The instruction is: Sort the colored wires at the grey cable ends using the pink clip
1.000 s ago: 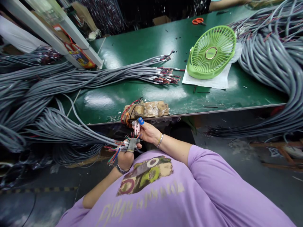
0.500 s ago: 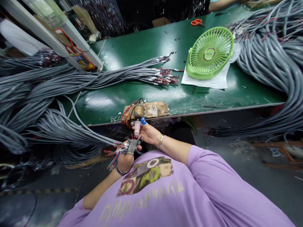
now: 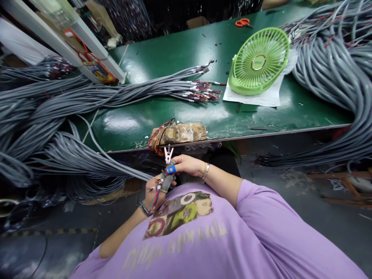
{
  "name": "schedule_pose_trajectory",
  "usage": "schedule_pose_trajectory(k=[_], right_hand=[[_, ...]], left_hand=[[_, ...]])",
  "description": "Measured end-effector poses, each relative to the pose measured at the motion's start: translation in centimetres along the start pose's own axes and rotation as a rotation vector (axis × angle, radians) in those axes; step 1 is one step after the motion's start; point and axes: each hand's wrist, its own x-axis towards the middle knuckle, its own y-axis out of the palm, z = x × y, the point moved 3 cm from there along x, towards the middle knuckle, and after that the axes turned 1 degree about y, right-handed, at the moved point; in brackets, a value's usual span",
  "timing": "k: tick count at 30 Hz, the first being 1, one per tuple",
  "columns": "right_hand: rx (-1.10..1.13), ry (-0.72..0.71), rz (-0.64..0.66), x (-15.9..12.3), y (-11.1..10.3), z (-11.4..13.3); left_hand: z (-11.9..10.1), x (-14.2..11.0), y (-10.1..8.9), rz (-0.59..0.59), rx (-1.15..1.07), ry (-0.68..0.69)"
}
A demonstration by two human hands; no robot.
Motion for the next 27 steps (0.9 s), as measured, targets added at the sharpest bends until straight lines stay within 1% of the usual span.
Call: schedule_pose_trajectory(k=[2,3,4,6,9,11,13,14,16,18,19,21,23,25,27], right_hand=[[-0.064,-0.003,0.054,-0.1,0.7,0.5],[-0.092,-0.006,0.078,-0.2,0.9,0.7],[-0.115,-0.016,0.086,-0.2,1.1,0.8],[-0.142,-0.048,0.048,-0.3,0.9,1.0],[-0.08,-0.051,-0.04,-0.4,0.2,0.6],[-0.025,-0.022,-0.04,-0.4,0.1,0.0],[0.003,-0.03,-0.055,-0.5,0.3,-0.6],[0.016,-0.052,-0.08,-0.5,0.5,-0.8],[0.052,-0.089,-0.119,-0.4,1.1,-1.1],[0.078,-0.087,-0.12,-0.4,1.9,-1.1],[0.078,-0.081,-0.117,-0.4,2.2,-1.1],[0.069,-0.084,-0.135,-0.3,2.6,-0.8],[0.07,-0.106,-0.175,-0.2,2.7,-0.5],[0.071,-0.127,-0.243,0.0,2.4,-0.4],[0.06,-0.137,-0.31,0.1,2.0,-0.4]], left_hand=[[-0.2,0.3,0.1,0.106,0.04,-0.011],[-0.2,0.4,0.1,0.143,0.052,-0.028],[-0.1,0.4,0.1,0.155,0.053,-0.049],[0.1,0.4,-0.1,0.112,0.011,-0.095],[0.6,0.2,-0.4,-0.019,-0.07,-0.145],[0.9,0.0,-0.5,-0.082,-0.086,-0.149],[0.9,0.0,-0.7,-0.103,-0.092,-0.139],[0.7,0.1,-0.7,-0.09,-0.1,-0.128],[0.4,0.2,-0.8,-0.022,-0.12,-0.099],[0.1,0.4,-0.7,0.059,-0.138,-0.071],[0.0,0.5,-0.7,0.077,-0.149,-0.069],[0.1,0.5,-0.8,0.04,-0.176,-0.092],[0.3,0.4,-1.0,-0.046,-0.2,-0.125],[0.6,0.3,-1.1,-0.117,-0.226,-0.141],[0.8,0.2,-1.1,-0.145,-0.259,-0.14]])
